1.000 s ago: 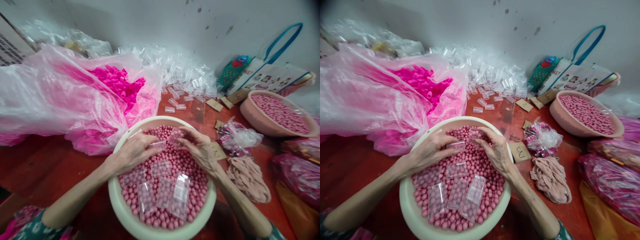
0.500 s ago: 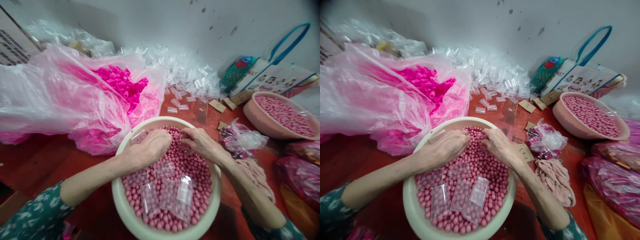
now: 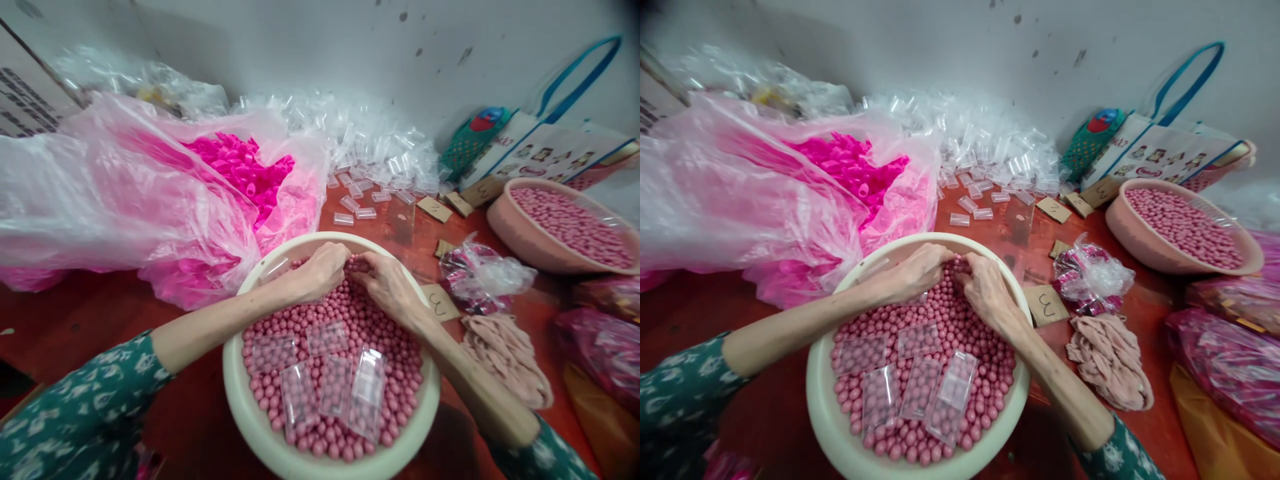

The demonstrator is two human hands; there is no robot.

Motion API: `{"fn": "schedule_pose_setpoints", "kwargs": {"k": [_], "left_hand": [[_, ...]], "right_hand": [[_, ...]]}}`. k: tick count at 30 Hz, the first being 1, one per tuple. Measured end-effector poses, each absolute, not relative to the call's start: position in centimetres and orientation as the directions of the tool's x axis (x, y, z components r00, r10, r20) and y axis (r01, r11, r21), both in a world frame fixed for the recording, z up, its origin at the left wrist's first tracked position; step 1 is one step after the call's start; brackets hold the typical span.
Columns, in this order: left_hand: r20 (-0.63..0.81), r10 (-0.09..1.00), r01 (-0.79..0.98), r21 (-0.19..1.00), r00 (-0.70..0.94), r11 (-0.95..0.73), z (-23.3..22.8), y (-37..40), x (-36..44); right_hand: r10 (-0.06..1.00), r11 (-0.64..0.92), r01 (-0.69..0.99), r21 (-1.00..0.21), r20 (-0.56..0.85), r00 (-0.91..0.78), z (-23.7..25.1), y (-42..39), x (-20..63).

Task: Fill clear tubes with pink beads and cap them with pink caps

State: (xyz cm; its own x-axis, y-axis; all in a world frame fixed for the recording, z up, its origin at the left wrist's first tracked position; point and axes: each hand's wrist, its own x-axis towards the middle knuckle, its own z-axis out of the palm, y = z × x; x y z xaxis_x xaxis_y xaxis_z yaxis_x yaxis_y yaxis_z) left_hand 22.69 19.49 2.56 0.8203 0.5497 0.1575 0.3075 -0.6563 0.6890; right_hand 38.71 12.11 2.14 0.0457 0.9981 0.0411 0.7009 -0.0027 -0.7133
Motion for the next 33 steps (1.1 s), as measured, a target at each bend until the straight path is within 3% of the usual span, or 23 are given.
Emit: {"fn": "schedule_pose_setpoints", "kwargs": {"k": [3, 7, 13, 15, 19, 27, 30, 33], "left_hand": [[0.157, 0.576, 0.317, 0.705, 0.802, -0.634, 3.7, 19.0, 22.1], [0.149, 0.595, 0.202, 0.853, 0.79, -0.481, 5.4, 18.2, 22.3], [0.032, 0.617, 0.121, 0.972, 0.786, -0.203, 5.8, 17.7, 22.9], [0.008, 0.596, 0.133, 0.972, 0.803, -0.193, 5.7, 17.8, 22.9], [-0.046, 0.519, 0.163, 0.97, 0.854, -0.181, 5.9, 17.7, 22.7], [-0.092, 0.518, 0.168, 0.98, 0.851, -0.102, 5.6, 18.1, 22.4], [-0.082, 0.49, 0.183, 0.97, 0.868, -0.161, 5.9, 18.1, 22.3], [-0.056, 0.468, 0.189, 0.951, 0.882, -0.244, 6.2, 17.9, 22.1]], "right_hand": [[0.992, 0.003, 0.621, -0.784, 0.082, 0.098, 2.7, 11.0, 38.7], [0.985, 0.034, 0.495, -0.868, 0.112, 0.13, 2.6, 9.8, 38.9], [0.99, 0.014, -0.01, -1.0, 0.012, 0.14, 2.9, 8.9, 38.5], [0.988, -0.001, -0.065, -0.998, -0.01, 0.151, 3.0, 8.8, 38.4], [0.989, 0.024, -0.007, -1.0, 0.023, 0.145, 2.8, 8.6, 38.4], [0.966, 0.185, 0.392, -0.901, 0.241, 0.098, 2.8, 8.5, 38.6], [0.944, 0.29, 0.51, -0.81, 0.33, -0.013, 3.3, 8.5, 38.7], [0.946, 0.307, 0.55, -0.777, 0.31, -0.091, 3.7, 8.6, 38.9]]}}
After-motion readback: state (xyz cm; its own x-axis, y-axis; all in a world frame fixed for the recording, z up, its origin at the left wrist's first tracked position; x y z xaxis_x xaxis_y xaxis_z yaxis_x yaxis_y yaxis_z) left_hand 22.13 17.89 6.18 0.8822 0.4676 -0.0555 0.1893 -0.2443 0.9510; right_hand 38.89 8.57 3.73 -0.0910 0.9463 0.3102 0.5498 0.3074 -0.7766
